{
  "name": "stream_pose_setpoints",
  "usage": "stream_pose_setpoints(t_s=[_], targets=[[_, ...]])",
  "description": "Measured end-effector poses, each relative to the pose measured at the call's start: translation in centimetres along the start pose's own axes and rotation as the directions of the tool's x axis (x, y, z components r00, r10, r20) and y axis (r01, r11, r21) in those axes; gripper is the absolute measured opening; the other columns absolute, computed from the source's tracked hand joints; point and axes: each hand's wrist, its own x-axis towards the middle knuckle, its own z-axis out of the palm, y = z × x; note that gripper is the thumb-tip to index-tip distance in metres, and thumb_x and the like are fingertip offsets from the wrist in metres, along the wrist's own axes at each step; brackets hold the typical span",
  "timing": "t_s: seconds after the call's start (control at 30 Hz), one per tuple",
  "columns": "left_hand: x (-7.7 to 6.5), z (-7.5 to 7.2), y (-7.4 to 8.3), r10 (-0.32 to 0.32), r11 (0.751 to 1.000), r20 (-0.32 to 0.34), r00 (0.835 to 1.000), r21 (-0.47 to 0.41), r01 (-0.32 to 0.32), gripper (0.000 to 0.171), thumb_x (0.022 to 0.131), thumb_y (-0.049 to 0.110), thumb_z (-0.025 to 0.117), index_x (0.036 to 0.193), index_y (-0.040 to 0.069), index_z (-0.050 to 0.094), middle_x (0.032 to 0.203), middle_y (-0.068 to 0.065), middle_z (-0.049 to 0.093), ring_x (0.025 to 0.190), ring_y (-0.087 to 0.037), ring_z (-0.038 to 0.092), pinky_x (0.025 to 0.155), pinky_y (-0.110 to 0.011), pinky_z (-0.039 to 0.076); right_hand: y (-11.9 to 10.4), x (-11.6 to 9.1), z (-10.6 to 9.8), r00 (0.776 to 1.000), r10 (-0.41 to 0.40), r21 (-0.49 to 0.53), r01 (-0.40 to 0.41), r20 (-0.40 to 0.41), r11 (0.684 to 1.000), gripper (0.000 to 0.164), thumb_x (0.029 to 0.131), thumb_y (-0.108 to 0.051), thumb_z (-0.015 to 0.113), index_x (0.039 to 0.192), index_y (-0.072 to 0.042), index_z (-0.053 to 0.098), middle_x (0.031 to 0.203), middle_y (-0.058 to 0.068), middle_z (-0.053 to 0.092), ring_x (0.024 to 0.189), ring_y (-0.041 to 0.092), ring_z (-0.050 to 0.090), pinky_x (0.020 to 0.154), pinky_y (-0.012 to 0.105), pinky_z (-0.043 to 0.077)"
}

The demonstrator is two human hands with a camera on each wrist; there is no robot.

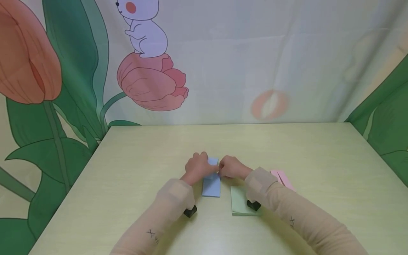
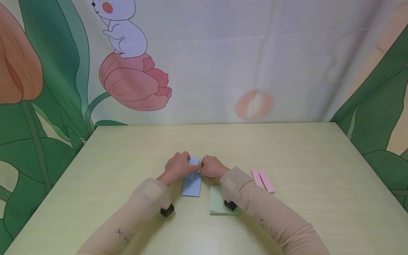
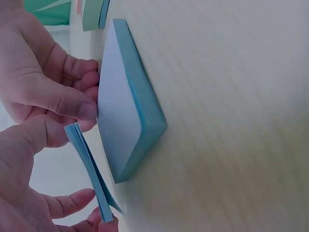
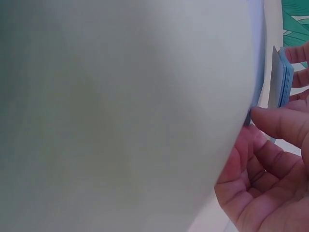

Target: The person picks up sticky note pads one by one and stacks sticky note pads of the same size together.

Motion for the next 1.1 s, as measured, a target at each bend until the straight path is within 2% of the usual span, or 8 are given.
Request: stream_pose_setpoints(t_s=[0.23, 0.47, 0.9, 1.1], targets=[[-1.0, -0.1, -0.2, -0.025, 1.0, 0.003, 1.0, -0.006, 0.025, 0.047, 0.073, 0.046, 0.064, 0.095, 0.006, 0.052, 0.091, -0.01, 0.049, 0.075, -0.023, 0.047, 0.058, -0.03, 0.035, -0.3, 0.0, 0.1, 1.0, -0.02, -0.053, 0.018, -0.024, 0.998, 0.008, 0.076, -0.005, 0.06, 0.069, -0.003, 0.062, 0.053, -0.002, 0.048, 0.05, 0.009, 0.043, 0.049, 0.018, 0.035], [-1.8, 0.4, -0.5, 0.013, 1.0, 0.007, 1.0, -0.026, -0.012, 0.05, 0.07, 0.051, 0.064, 0.091, 0.007, 0.052, 0.087, -0.01, 0.05, 0.071, -0.022, 0.047, 0.055, -0.029, 0.034, -0.4, 0.1, 0.2, 0.999, 0.0, -0.077, -0.003, -0.038, 0.997, 0.008, 0.074, -0.002, 0.059, 0.067, -0.003, 0.062, 0.052, -0.003, 0.046, 0.049, 0.009, 0.04, 0.047, 0.018, 0.032], [-2.9, 1.0, -0.6, 0.048, 0.996, -0.003, 0.999, -0.072, -0.048, 0.048, 0.072, 0.046, 0.062, 0.094, 0.005, 0.049, 0.09, -0.012, 0.047, 0.068, -0.024, 0.046, 0.054, -0.029, 0.034, -0.4, 0.1, 0.1, 0.999, 0.023, -0.049, -0.025, -0.034, 0.999, 0.007, 0.074, -0.005, 0.062, 0.067, -0.004, 0.063, 0.052, -0.002, 0.047, 0.049, 0.009, 0.041, 0.046, 0.018, 0.033], [-3.3, 1.4, -0.5, 0.048, 0.995, -0.009, 0.999, -0.087, -0.049, 0.049, 0.071, 0.044, 0.063, 0.097, 0.005, 0.047, 0.092, -0.013, 0.045, 0.069, -0.024, 0.047, 0.055, -0.029, 0.034, -0.2, 0.0, -0.1, 1.0, 0.014, -0.015, -0.015, -0.027, 1.0, 0.014, 0.072, -0.003, 0.062, 0.059, -0.005, 0.058, 0.048, -0.002, 0.045, 0.045, 0.009, 0.04, 0.044, 0.018, 0.033]])
